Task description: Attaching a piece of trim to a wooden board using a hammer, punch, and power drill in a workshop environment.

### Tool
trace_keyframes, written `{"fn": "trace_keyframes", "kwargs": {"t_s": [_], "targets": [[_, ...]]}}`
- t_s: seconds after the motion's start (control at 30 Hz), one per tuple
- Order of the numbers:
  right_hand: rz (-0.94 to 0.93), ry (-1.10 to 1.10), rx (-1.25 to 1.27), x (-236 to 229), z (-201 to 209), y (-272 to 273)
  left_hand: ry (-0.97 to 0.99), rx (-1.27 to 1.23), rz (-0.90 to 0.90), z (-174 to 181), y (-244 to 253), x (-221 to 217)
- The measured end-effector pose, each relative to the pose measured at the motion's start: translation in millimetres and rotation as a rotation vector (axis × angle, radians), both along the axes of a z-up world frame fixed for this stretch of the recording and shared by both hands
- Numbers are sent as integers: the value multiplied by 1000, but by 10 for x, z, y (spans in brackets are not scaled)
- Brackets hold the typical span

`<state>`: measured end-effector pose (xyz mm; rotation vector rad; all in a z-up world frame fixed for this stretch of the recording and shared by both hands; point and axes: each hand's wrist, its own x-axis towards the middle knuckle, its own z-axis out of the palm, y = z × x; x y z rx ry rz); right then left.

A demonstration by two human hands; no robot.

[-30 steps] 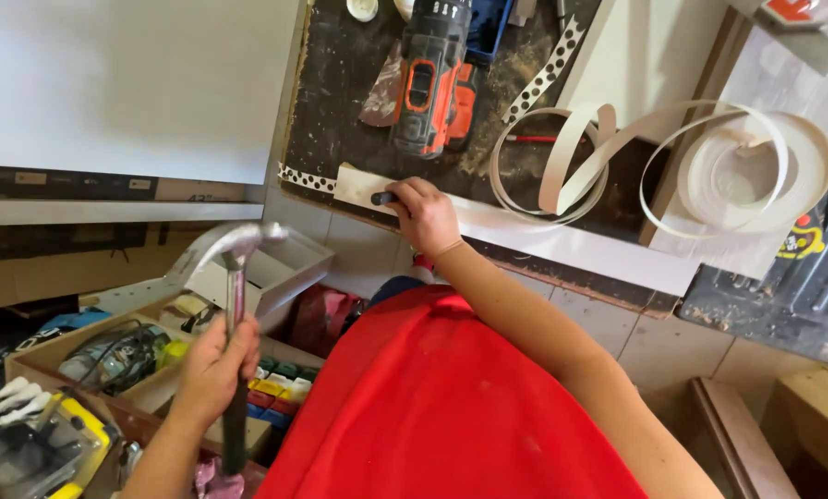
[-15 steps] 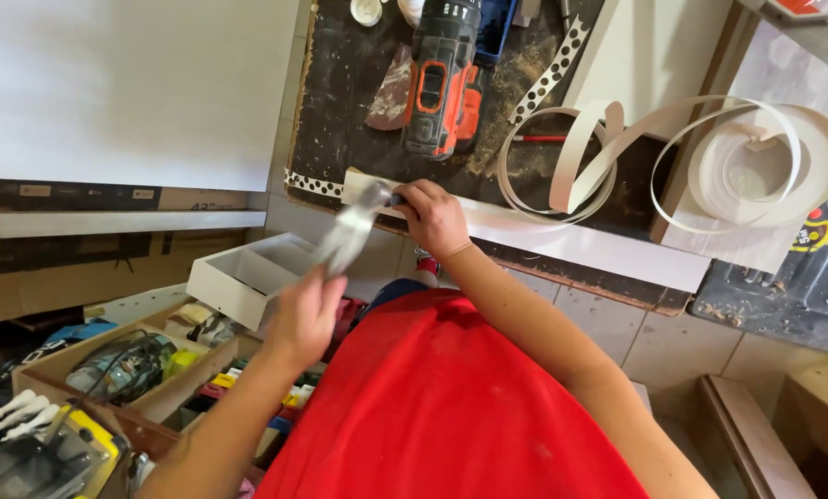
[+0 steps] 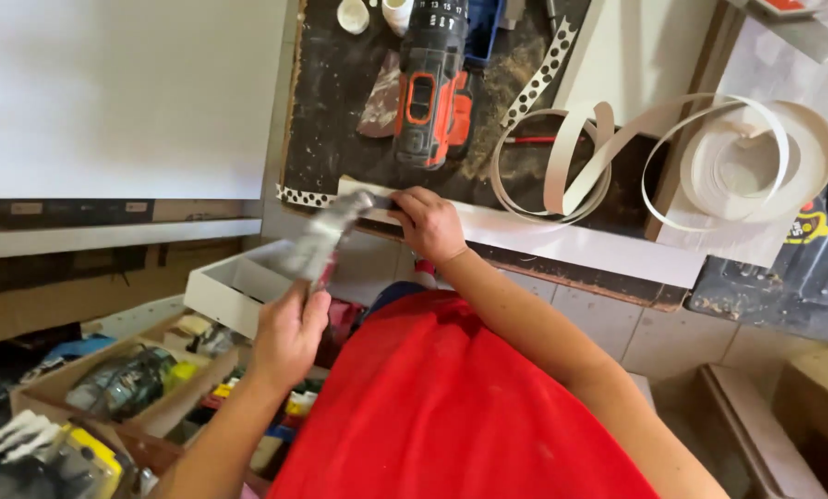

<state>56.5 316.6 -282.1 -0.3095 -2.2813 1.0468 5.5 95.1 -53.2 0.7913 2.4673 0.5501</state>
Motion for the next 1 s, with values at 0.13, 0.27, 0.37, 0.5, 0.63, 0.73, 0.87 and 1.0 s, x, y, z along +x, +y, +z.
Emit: {"fn": "trace_keyframes", "kwargs": {"t_s": [0.13, 0.27, 0.37, 0.5, 0.63, 0.73, 0.87, 1.0], "targets": [[56, 4, -29, 106, -16, -81, -5, 316, 200, -219, 230, 76], [73, 46, -48, 97, -2, -9, 68, 519, 206, -622, 678, -104], [82, 82, -78, 91, -52, -29, 111, 464, 231, -858, 745, -90], [79, 84, -54, 201, 124, 43, 259, 322, 232, -1068, 698, -153], [-7, 3, 107, 544, 271, 160, 327, 520, 238, -942, 614, -226], [-10, -2, 143, 642, 263, 101, 334, 542, 253, -927, 467, -297], [57, 30, 119, 541, 187, -7, 321, 577, 261, -872, 425, -333], [74, 52, 117, 408, 118, -49, 285, 604, 203, -761, 521, -316]]}}
